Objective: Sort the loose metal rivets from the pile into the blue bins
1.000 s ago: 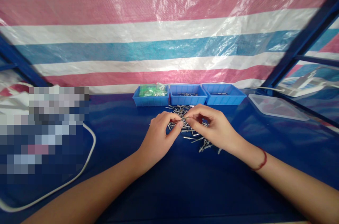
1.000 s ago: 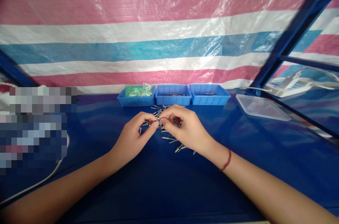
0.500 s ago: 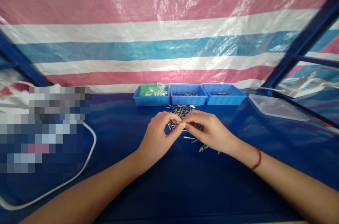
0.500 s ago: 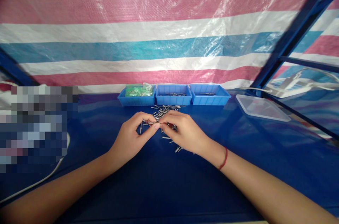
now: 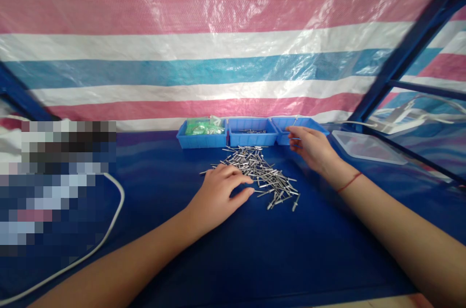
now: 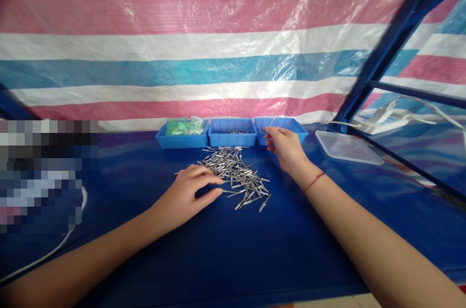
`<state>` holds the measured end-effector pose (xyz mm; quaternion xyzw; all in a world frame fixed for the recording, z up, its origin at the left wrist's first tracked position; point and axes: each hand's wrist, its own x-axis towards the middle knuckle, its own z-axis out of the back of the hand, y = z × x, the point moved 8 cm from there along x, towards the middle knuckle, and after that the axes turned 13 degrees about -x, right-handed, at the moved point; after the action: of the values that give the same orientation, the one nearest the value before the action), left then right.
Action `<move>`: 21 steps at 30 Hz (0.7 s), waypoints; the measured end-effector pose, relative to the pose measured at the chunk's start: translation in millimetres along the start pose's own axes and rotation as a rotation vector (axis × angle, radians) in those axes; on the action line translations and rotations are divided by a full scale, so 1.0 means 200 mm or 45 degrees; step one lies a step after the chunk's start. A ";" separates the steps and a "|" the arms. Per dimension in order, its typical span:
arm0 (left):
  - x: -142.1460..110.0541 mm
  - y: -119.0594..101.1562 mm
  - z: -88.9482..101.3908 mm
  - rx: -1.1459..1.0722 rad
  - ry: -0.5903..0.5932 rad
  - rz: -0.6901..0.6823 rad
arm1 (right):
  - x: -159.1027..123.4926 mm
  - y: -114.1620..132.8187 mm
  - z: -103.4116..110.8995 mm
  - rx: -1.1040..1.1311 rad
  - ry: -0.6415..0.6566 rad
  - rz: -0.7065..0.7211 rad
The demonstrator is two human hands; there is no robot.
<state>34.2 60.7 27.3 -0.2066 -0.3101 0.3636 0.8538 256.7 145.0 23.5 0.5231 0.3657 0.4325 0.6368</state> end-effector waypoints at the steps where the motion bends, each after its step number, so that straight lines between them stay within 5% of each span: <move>1: 0.00 0.00 -0.01 0.026 0.026 -0.003 | 0.02 -0.01 0.02 0.005 -0.016 -0.041; 9: -0.01 0.00 -0.04 0.100 0.117 0.021 | 0.02 -0.01 0.00 -0.048 0.027 -0.028; 17: 0.01 0.05 0.09 -0.086 -0.220 0.191 | -0.30 0.18 -0.30 -0.520 0.564 0.733; 21: 0.00 0.08 0.12 -0.225 -0.327 0.215 | -0.46 0.20 -0.37 -0.598 0.614 0.920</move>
<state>10.4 74.3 36.5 -0.2579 -0.4289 0.4289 0.7520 149.5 88.2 50.0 0.3439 0.1906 0.8051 0.4441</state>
